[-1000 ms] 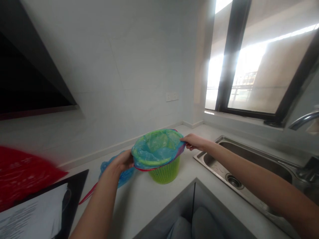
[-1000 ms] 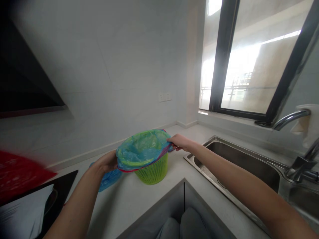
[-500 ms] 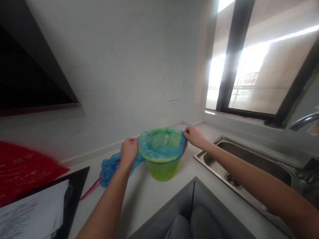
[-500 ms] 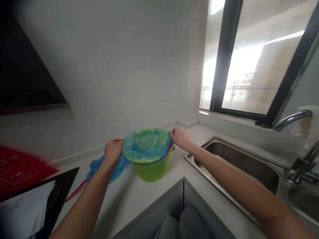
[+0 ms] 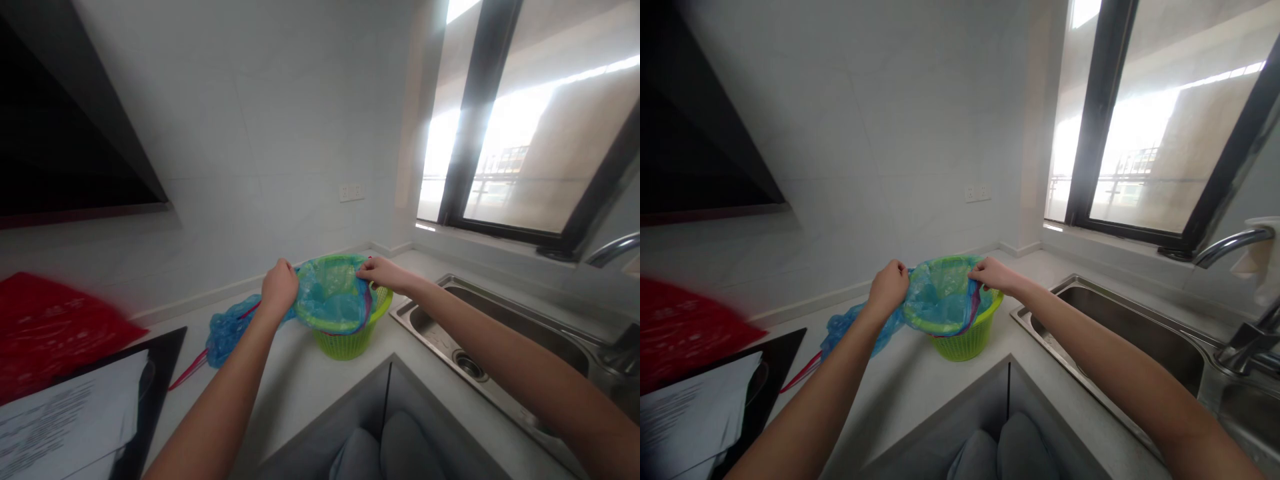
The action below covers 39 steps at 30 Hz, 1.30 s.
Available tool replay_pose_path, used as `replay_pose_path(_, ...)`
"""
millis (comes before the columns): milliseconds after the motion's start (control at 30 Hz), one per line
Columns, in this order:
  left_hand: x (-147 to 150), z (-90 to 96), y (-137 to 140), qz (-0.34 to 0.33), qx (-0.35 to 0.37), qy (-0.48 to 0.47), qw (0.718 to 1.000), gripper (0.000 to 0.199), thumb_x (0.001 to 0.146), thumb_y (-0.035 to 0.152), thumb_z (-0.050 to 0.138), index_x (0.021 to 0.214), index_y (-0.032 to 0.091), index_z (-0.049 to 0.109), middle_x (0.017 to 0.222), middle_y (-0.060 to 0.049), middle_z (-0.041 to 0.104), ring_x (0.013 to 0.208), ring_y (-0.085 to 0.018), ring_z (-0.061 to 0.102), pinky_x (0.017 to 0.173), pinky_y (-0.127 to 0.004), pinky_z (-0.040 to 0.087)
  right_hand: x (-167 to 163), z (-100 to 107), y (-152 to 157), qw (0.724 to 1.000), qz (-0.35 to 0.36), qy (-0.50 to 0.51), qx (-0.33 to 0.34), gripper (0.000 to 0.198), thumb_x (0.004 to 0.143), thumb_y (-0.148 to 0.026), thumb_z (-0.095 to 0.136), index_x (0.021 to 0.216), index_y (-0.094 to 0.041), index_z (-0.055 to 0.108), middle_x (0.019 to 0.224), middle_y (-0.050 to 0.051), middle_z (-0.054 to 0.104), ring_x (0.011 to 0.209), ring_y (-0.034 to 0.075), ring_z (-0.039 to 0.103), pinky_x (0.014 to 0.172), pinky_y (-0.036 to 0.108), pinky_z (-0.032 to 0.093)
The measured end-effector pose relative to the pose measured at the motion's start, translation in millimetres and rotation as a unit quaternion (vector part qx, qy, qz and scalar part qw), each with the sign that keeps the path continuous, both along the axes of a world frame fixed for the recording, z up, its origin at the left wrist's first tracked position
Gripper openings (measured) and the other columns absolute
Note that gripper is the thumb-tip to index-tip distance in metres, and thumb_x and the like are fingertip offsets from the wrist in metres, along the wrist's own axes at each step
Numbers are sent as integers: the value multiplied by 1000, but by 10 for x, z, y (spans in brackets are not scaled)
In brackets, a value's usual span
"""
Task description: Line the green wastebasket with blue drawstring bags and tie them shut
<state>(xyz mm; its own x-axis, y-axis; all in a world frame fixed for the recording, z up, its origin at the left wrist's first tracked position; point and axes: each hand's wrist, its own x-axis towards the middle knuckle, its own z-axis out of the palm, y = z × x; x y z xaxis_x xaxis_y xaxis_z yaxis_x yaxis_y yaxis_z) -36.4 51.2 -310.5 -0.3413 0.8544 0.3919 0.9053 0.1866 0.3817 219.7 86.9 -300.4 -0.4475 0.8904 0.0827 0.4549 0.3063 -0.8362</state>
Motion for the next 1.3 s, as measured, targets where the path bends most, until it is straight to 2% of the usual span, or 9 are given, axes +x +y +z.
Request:
replay_pose_path(300, 69, -48, 330, -97, 103, -150, 979, 15, 86, 14, 53, 92, 17, 67, 98, -12, 70, 97, -27, 63, 87, -35, 44, 134, -121, 19, 954, 139, -65, 258, 19, 86, -28, 67, 72, -16, 64, 85, 3, 65, 85, 17, 58, 86, 28, 42)
replay_pose_path(400, 3, -99, 391, -108, 108, -213, 965, 20, 84, 13, 54, 98, 14, 68, 94, -11, 71, 90, -25, 65, 82, -33, 46, 204, -75, 81, 970, 93, -89, 208, 34, 90, -42, 63, 68, -17, 63, 77, 3, 64, 77, 17, 57, 78, 27, 42)
replay_pose_path(567, -81, -195, 308, -119, 124, -313, 934, 35, 83, 15, 55, 116, 12, 64, 111, -14, 70, 98, -23, 67, 82, -29, 50, 234, 36, 523, 978, -163, -79, 102, 48, 100, -44, 46, 65, -15, 62, 66, 7, 62, 74, 20, 60, 72, 27, 40)
replay_pose_path(700, -83, -300, -76, -63, 139, -389, 909, 46, 84, 30, 64, 127, 14, 58, 118, -16, 66, 106, -27, 65, 86, -35, 50, 159, 48, 970, 979, -195, -63, 4, 41, 102, -41, 45, 77, -14, 63, 77, 12, 68, 80, 22, 64, 78, 28, 47)
replay_pose_path(800, 10, -420, -538, -19, 111, -508, 854, 51, 83, 46, 69, 123, 16, 58, 115, -16, 66, 101, -29, 65, 74, -34, 52, 76, 51, 1159, 979, -145, -65, -131, 42, 101, -46, 46, 82, -14, 65, 74, 12, 67, 71, 22, 66, 75, 33, 55)
replay_pose_path(867, 134, -512, -839, -27, 45, -612, 789, 48, 84, 53, 68, 114, 15, 63, 111, -16, 67, 91, -26, 67, 65, -31, 51, 21, 59, 1208, 972, -95, -68, -206, 40, 100, -45, 49, 83, -13, 66, 74, 14, 69, 70, 24, 69, 74, 37, 59)
replay_pose_path(967, 368, -638, -1120, -93, -55, -742, 661, 38, 81, 44, 74, 103, 14, 68, 108, -15, 67, 83, -21, 66, 62, -28, 52, -47, 51, 1225, 964, -33, -64, -257, 27, 98, -30, 54, 85, -11, 69, 80, 15, 73, 74, 25, 72, 76, 41, 61)
replay_pose_path(1033, 502, -704, -1159, -119, -56, -767, 627, 32, 78, 38, 77, 95, 12, 70, 105, -15, 68, 81, -19, 66, 62, -26, 52, -82, 19, 1234, 966, -15, -56, -251, 18, 93, -20, 58, 84, -11, 70, 82, 16, 74, 74, 25, 73, 76, 41, 61)
replay_pose_path(1300, 621, -775, -935, -141, 128, -653, 733, 34, 76, 43, 71, 93, 14, 68, 90, -9, 69, 81, -19, 64, 65, -26, 49, -236, -103, 1235, 997, -54, 13, 50, 15, 81, -19, 71, 67, -15, 67, 64, 4, 66, 77, 21, 63, 80, 30, 51)
